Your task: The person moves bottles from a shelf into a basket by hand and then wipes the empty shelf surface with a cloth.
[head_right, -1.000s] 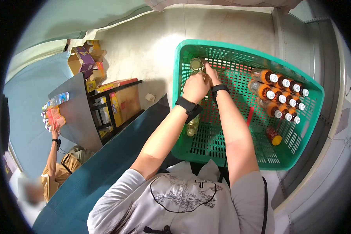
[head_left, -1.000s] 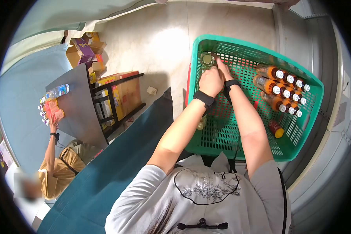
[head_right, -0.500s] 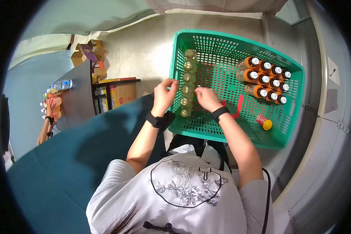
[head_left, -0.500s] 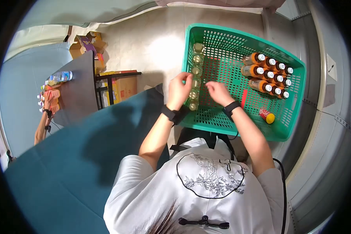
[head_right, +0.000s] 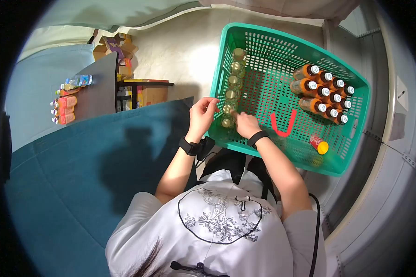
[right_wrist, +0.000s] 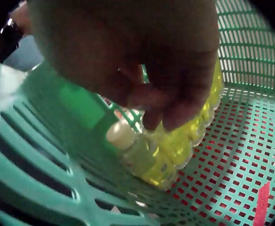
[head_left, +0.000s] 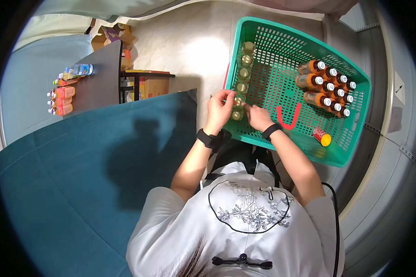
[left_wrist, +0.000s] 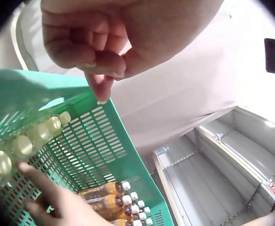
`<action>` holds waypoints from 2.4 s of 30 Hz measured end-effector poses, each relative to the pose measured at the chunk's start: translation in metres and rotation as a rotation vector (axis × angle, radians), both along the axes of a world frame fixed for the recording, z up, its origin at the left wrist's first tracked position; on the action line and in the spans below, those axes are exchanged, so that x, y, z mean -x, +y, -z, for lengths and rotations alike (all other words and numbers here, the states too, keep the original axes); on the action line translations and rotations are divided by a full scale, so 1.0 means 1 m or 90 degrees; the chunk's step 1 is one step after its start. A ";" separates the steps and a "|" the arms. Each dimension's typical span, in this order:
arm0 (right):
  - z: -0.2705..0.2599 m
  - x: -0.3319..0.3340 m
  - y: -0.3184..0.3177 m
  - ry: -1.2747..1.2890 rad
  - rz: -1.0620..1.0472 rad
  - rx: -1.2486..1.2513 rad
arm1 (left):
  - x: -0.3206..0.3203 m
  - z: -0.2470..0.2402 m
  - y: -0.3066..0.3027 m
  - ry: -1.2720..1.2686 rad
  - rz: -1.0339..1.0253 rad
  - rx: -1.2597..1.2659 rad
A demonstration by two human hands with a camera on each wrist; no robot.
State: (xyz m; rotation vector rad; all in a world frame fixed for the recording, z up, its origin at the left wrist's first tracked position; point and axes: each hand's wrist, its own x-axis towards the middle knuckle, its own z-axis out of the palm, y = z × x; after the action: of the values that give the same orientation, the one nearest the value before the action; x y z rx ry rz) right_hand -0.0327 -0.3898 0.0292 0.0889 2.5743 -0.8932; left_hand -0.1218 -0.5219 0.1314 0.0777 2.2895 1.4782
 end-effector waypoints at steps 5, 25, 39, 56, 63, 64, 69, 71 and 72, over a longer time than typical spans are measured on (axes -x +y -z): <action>-0.004 0.023 0.006 0.009 0.022 -0.016 | 0.018 -0.005 0.001 0.023 0.039 0.007; 0.012 0.086 0.018 -0.026 0.176 -0.133 | 0.052 -0.003 0.005 -0.014 0.204 0.035; -0.031 0.127 0.059 0.050 0.362 -0.069 | 0.054 -0.011 0.017 -0.005 0.178 -0.014; -0.095 -0.114 0.234 0.361 0.971 0.344 | -0.024 -0.018 0.118 0.095 0.415 -0.028; -0.101 -0.266 0.304 0.247 1.087 0.368 | -0.094 -0.009 0.179 0.149 0.382 0.001; -0.099 -0.283 0.318 0.198 1.100 0.381 | -0.108 -0.008 0.187 0.140 0.370 0.012; -0.106 -0.346 0.385 0.099 0.993 0.334 | -0.187 -0.009 0.253 0.102 0.315 -0.010; -0.114 -0.376 0.411 0.064 0.955 0.281 | -0.210 -0.008 0.284 0.073 0.308 -0.057; -0.108 -0.394 0.425 0.114 0.881 0.078 | -0.219 -0.010 0.300 0.098 0.337 -0.033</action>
State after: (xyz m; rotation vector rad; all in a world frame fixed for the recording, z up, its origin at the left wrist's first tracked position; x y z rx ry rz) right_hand 0.3618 0.0347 0.1376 1.9585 2.3343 -1.4702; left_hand 0.0970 -0.2221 0.1410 0.7711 2.1118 1.2793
